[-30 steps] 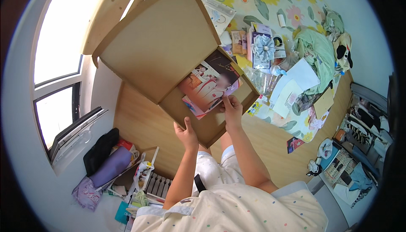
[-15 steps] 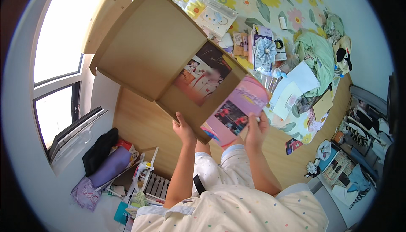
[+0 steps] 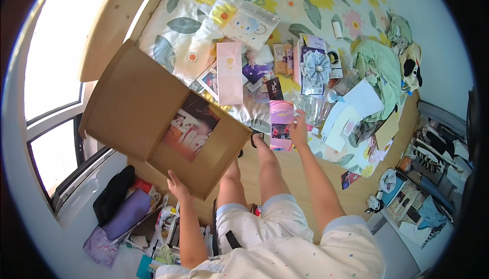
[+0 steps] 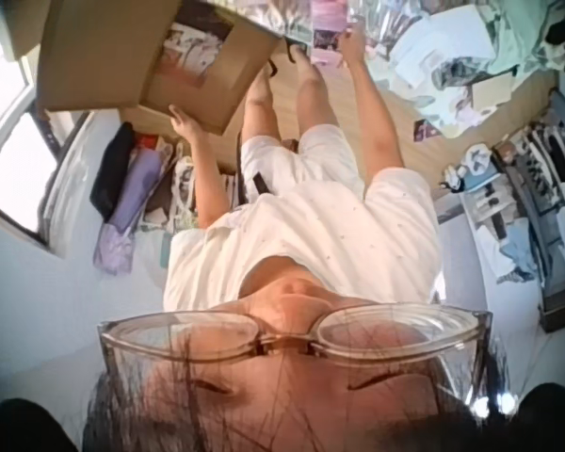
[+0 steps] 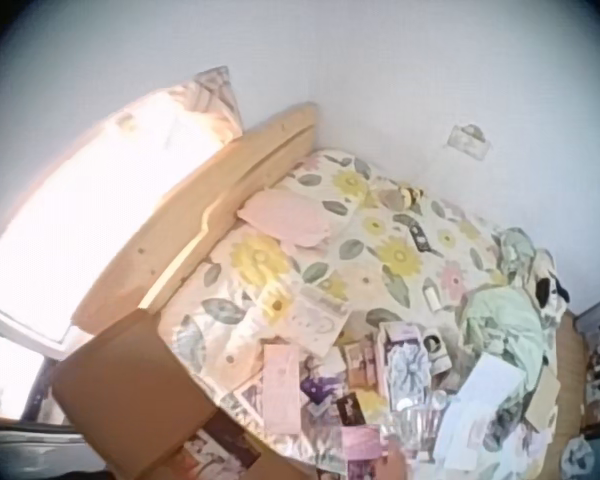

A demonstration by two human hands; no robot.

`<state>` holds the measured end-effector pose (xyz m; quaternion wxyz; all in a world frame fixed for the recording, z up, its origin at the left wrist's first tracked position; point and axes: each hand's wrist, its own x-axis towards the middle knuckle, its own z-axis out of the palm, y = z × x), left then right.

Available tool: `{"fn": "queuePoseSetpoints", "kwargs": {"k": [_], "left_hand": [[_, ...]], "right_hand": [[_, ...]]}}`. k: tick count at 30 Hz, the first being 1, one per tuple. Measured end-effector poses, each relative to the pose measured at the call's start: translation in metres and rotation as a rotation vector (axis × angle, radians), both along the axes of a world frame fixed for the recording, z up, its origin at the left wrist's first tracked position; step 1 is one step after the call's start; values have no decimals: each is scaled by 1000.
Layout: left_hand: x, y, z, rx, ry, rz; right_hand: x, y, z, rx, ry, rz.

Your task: The person places a magazine and a keychain on a shelf, then assembles a cardboard box and packs various items including photos, cards, and small packages from the bed into the box.

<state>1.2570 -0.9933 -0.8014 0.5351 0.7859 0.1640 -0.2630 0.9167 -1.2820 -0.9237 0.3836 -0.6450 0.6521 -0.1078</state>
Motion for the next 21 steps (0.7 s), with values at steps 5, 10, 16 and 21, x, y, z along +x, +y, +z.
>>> {"fn": "queuePoseSetpoints", "kwargs": {"k": [5, 10, 16, 21], "left_hand": [[-8, 10, -20, -39, 36, 58], [-17, 0, -35, -15, 29, 94], [-25, -18, -41, 15, 15, 91], [-34, -36, -33, -10, 13, 104]], "right_hand": [[12, -33, -78, 276, 402, 67], [71, -52, -87, 13, 676, 166], [97, -98, -132, 60, 597, 7], [82, -130, -141, 8, 432, 38]]}}
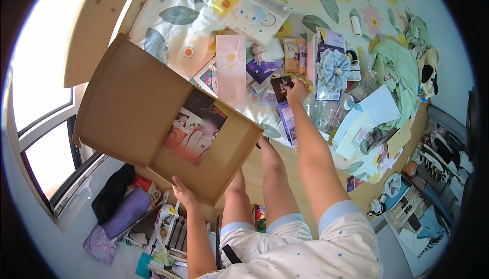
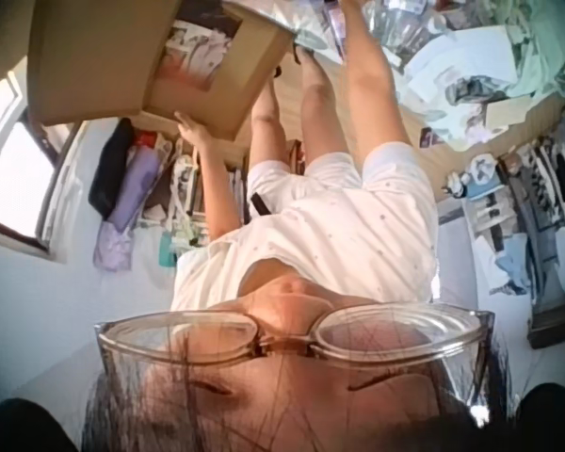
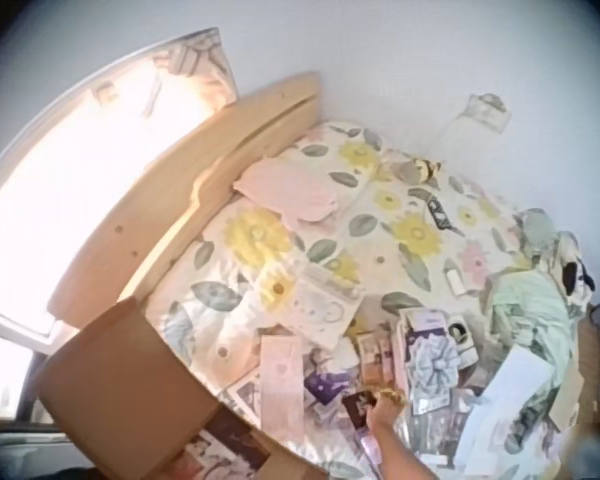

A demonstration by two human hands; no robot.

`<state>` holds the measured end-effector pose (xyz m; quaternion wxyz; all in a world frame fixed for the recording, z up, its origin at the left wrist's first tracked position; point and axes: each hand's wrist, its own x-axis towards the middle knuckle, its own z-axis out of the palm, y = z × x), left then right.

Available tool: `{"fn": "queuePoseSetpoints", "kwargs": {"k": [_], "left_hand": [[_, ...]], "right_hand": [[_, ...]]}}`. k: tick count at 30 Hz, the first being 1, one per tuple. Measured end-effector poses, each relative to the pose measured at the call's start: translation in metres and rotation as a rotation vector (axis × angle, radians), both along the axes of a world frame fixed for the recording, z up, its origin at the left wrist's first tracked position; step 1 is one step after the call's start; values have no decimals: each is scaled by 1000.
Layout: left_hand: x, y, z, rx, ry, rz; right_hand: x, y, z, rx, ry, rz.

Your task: The person places a magazine and a keychain on a shelf, then assembles a cardboard box and packs various items including photos, cards, and small packages from the bed into the box.

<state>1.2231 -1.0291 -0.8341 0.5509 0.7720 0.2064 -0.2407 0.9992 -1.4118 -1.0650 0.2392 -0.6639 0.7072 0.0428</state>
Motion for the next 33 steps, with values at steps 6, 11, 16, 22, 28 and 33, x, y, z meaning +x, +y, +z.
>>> {"fn": "queuePoseSetpoints", "kwargs": {"k": [6, 11, 16, 22, 28, 33], "left_hand": [[-6, -5, -6, -8, 14, 18], [-26, -15, -7, -91, 35, 22], [-38, -21, 13, -144, 54, -15], [-30, 6, 12, -86, -4, -18], [-9, 25, 14, -88, 37, -54], [-5, 24, 18, -53, 113, -39]], "right_hand": [[23, 13, 109, -469, -697, -10], [79, 93, 280, 61, -1190, -452], [126, 148, 235, 409, -906, -315], [126, 133, 234, 445, -1064, -472], [65, 52, 127, 242, -1070, -794], [63, 9, -47, 119, -273, -397]]}}
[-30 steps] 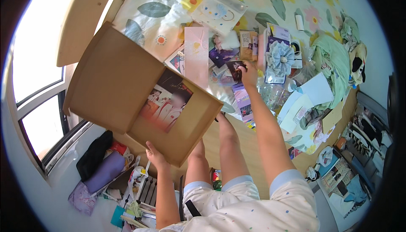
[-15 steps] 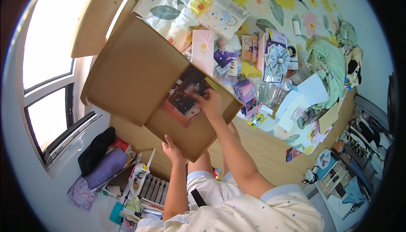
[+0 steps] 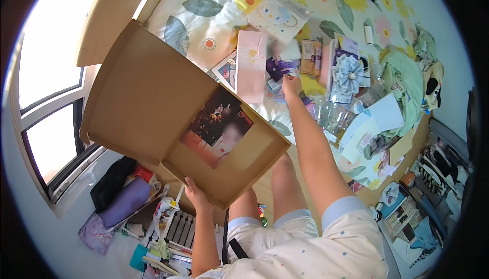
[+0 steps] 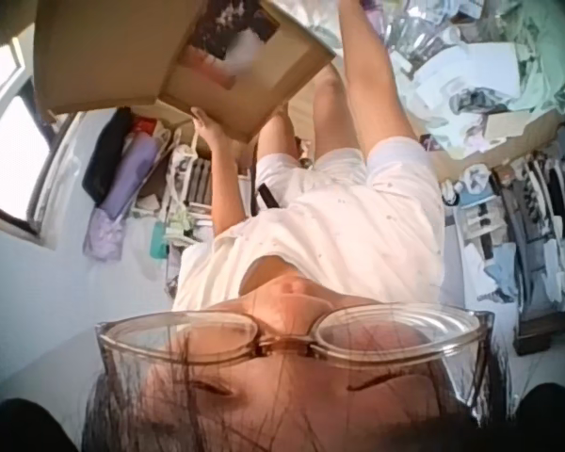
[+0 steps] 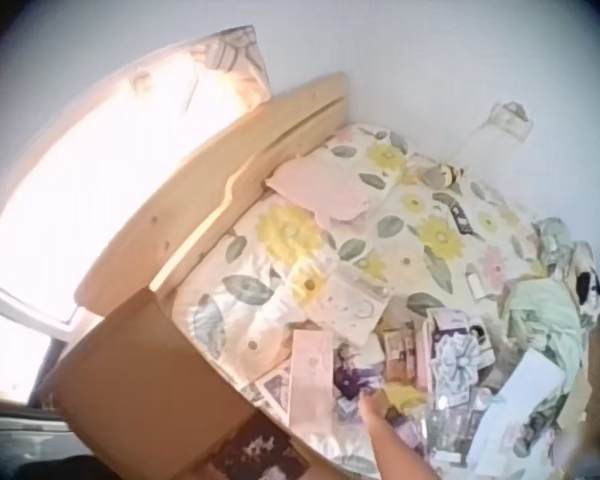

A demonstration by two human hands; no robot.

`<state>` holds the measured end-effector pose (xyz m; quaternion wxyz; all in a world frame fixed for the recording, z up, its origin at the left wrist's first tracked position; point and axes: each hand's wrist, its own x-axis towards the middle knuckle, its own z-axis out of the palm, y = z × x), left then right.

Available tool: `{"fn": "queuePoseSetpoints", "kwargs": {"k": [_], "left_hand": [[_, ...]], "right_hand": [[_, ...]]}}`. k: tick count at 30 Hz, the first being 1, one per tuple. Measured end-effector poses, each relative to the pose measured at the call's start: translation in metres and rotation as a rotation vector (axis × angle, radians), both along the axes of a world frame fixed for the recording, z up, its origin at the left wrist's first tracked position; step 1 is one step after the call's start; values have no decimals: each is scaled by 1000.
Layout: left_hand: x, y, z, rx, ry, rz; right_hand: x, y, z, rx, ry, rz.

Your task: The person places a magazine and a keychain on a shelf, then assembles a cardboard box and packs various items including photos, cards, and small packages from the bed into the box.

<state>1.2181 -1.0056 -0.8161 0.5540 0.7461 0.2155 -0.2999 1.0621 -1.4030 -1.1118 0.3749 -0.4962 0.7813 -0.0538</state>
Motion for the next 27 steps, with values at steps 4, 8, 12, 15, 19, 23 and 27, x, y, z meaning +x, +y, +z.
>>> {"fn": "queuePoseSetpoints", "kwargs": {"k": [4, 8, 12, 15, 19, 23, 27], "left_hand": [[-5, 0, 8, 7, -29, 100], [11, -1, -3, -17, 19, 49], [17, -3, -12, -20, -18, -14], [16, -2, -19, -73, -47, -10], [12, -1, -15, -98, -49, -25], [15, -20, 0, -90, -22, -93], [17, -19, 24, -74, -21, -161]], "right_hand": [[61, -2, 0, 13, 69, -206], [22, -29, -42, 90, -267, -423], [-31, 3, 25, 286, -747, -662], [-60, 36, 109, -56, -461, -201], [-36, 59, 306, -289, -608, 84], [6, 76, 370, -158, -534, 857], [69, 81, 350, -413, -298, 1265]]}}
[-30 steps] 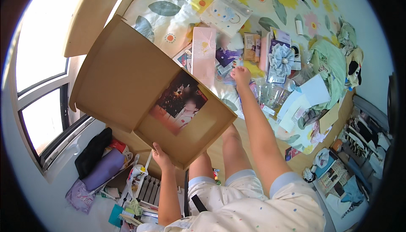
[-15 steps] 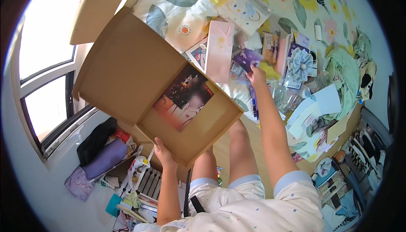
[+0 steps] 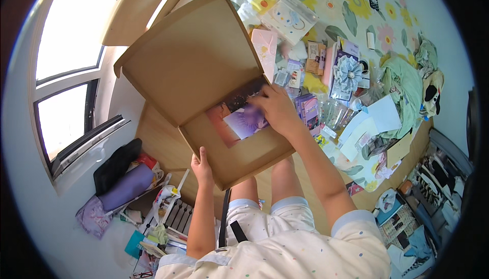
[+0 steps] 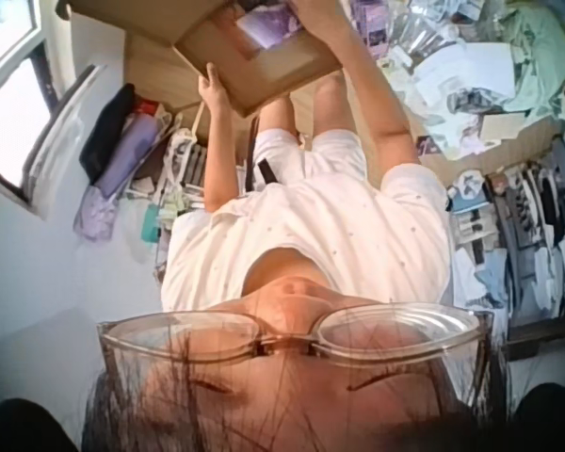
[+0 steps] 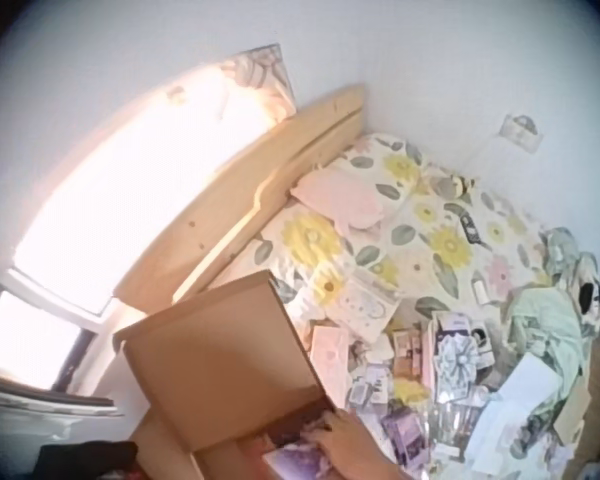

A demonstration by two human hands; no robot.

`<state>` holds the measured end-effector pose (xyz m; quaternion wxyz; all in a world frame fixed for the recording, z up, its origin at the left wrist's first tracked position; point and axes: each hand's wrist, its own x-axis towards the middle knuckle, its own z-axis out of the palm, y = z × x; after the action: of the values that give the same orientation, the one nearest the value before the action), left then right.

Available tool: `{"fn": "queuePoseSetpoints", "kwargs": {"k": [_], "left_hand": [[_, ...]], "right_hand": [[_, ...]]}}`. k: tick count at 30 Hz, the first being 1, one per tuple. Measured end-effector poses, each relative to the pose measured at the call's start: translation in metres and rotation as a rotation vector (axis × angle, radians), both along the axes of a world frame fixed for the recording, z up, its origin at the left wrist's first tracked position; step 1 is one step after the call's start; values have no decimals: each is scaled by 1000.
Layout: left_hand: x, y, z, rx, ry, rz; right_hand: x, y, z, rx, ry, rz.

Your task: The person places a magazine and a keychain on a shelf, then assembles a cardboard box and packs various items including photos, cards, and small packages from the bed into the box.

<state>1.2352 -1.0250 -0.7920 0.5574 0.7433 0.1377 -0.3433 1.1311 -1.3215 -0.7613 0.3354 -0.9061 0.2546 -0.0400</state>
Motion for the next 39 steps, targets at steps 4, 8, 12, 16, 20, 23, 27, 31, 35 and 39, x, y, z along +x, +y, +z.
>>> {"fn": "queuePoseSetpoints", "kwargs": {"k": [4, 8, 12, 16, 20, 23, 27, 31, 35, 39], "left_hand": [[1, 20, 7, 20, -19, 13], [0, 32, 13, -36, -13, 42], [5, 52, 19, 52, -28, 18], [5, 82, 9, 108, -47, 50], [10, 82, 10, 118, -34, 105], [15, 86, -6, 76, -48, 167], [13, 97, -7, 42, -56, 232], [16, 106, -7, 71, -15, 185], [11, 103, 1, 117, -7, 261], [23, 98, 8, 121, 47, 288]], "right_hand": [[16, 35, -7, -197, -199, -122], [-8, 106, -12, -115, 28, 16], [-5, 116, -30, -22, 94, -36], [10, 81, -20, 394, -79, -309], [35, 25, -120, 104, 113, -845], [72, 11, -212, 98, 518, -1009], [91, 6, -222, 314, 655, -977], [69, 31, -223, 170, 411, -984], [81, 53, -214, 197, 197, -983], [130, 26, -238, 135, -44, -941]]}}
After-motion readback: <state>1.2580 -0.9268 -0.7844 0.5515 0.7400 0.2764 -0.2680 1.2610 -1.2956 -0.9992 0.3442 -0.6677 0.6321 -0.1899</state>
